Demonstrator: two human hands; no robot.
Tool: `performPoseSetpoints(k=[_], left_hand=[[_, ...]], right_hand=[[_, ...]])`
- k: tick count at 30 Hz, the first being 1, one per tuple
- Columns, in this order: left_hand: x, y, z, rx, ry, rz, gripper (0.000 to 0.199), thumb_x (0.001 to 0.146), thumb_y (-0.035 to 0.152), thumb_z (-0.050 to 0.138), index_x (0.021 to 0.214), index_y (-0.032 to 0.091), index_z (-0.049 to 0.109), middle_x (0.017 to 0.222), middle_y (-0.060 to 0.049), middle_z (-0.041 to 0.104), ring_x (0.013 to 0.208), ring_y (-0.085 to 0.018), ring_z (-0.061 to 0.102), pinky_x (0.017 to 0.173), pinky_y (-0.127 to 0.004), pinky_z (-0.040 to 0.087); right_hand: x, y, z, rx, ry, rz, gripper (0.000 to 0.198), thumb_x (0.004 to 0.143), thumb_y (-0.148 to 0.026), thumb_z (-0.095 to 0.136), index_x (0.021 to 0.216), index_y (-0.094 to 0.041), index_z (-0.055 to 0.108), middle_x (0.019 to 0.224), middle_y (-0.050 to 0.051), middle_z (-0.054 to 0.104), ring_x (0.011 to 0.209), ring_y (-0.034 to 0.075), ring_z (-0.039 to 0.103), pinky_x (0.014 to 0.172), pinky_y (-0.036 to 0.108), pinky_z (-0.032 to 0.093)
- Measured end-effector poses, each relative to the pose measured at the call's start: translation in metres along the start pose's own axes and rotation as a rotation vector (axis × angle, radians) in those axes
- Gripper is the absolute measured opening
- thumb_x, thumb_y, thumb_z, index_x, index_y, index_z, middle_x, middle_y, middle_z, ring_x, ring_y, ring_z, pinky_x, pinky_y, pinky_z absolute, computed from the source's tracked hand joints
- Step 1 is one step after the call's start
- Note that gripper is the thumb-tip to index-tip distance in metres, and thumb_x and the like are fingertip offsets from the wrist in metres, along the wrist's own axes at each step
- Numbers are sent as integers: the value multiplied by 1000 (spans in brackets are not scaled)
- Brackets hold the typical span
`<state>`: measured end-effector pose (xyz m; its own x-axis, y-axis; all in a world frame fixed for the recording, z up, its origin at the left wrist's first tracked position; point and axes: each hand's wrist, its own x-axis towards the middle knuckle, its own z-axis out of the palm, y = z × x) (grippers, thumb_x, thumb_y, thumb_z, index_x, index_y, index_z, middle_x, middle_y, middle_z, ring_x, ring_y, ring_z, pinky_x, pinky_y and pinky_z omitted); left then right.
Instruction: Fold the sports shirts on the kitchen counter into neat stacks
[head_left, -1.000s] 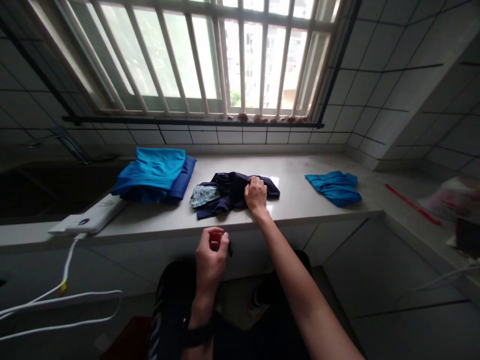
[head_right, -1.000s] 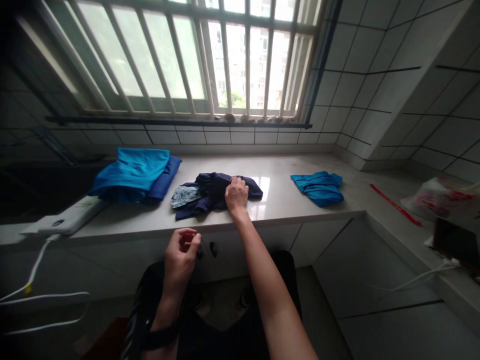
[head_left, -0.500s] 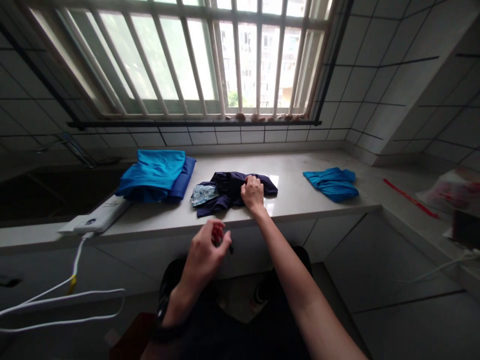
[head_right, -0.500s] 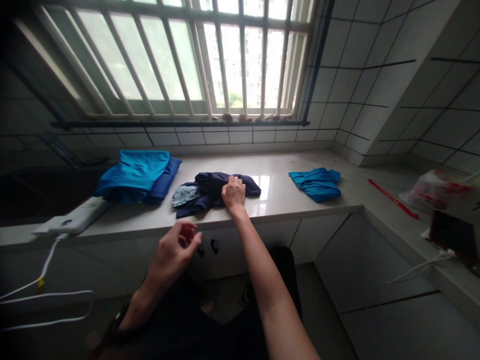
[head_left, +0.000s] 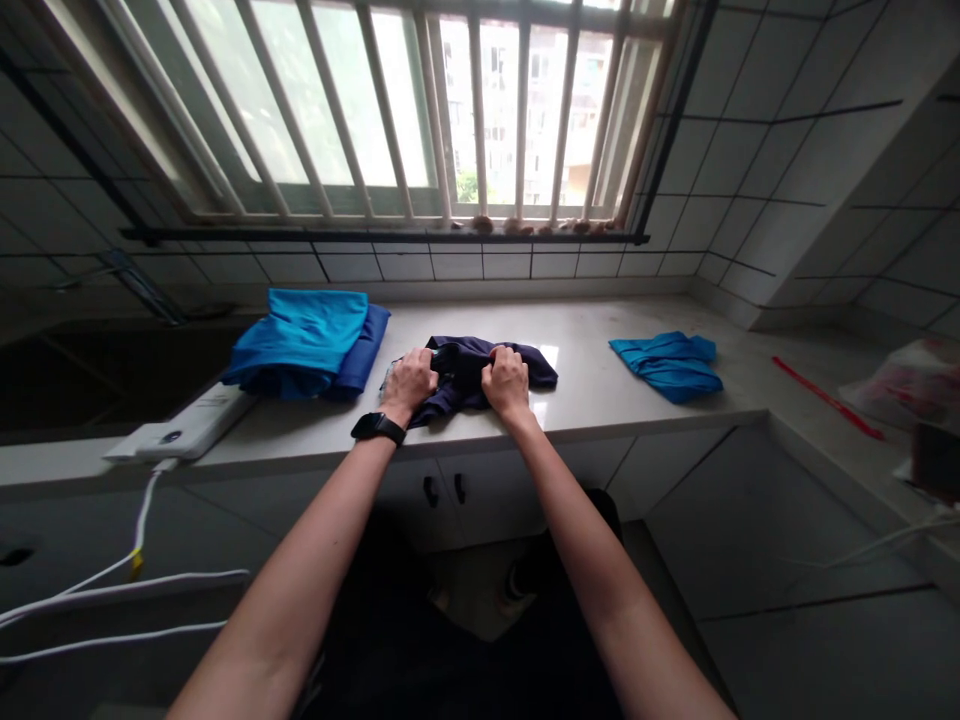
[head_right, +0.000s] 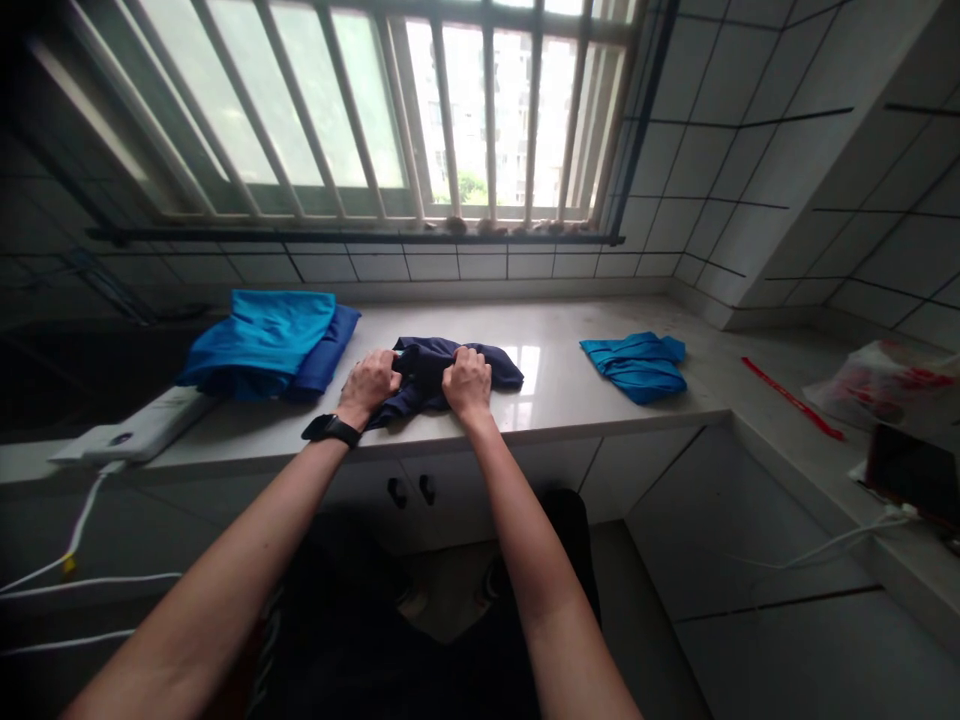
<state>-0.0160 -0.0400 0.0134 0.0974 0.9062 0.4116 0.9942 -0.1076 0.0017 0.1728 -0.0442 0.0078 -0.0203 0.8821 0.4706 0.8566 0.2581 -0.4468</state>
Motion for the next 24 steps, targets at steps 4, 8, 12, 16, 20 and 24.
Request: performPoseSetpoints(k=[4, 8, 12, 16, 20, 24], left_hand=[[-2, 0, -3, -8, -8, 3, 36, 90, 14, 44, 123, 13, 60, 119, -19, 66, 114, -31, 63, 97, -40, 50], [-2, 1, -6, -18, -28, 1, 37, 91, 15, 45, 123, 14, 61, 120, -19, 66, 115, -31, 63, 98, -41, 50], [-3, 3, -7, -24, -56, -21, 36, 92, 15, 44, 124, 12, 61, 123, -19, 65, 117, -31, 63, 100, -40, 50], [-4, 4, -7, -41, -68, -35, 37, 94, 15, 44, 127, 11, 59, 125, -19, 65, 119, -31, 62, 101, -40, 49], [-4, 4, -7, -64, -69, -41, 38, 93, 14, 44, 128, 11, 59, 126, -20, 64, 121, -31, 61, 102, -41, 48], [-5, 4, -8, -77, -75, -44, 38, 93, 15, 44, 128, 12, 58, 127, -19, 64, 121, -31, 61, 103, -41, 47]], right_hand=[[-1, 0, -1, -7, -18, -2, 21, 97, -16, 44, 112, -16, 59, 115, 15, 67, 108, 30, 58, 94, 42, 45], [-1, 0, -1, 1, -26, -9, 21, 95, -15, 44, 110, -16, 60, 115, 16, 67, 108, 30, 58, 93, 42, 45], [-1, 2, 0, -2, -16, -24, 21, 95, -15, 44, 110, -16, 60, 116, 16, 67, 108, 31, 57, 94, 43, 45], [-2, 3, 2, -21, -21, -23, 23, 96, -16, 43, 113, -14, 59, 119, 18, 66, 111, 31, 57, 95, 43, 44], [-1, 5, 5, -12, -12, -39, 23, 95, -15, 42, 112, -14, 58, 118, 18, 66, 111, 32, 57, 94, 44, 44], [0, 7, 6, -13, -18, -48, 23, 95, -16, 42, 111, -15, 58, 117, 17, 66, 110, 32, 57, 94, 45, 44]])
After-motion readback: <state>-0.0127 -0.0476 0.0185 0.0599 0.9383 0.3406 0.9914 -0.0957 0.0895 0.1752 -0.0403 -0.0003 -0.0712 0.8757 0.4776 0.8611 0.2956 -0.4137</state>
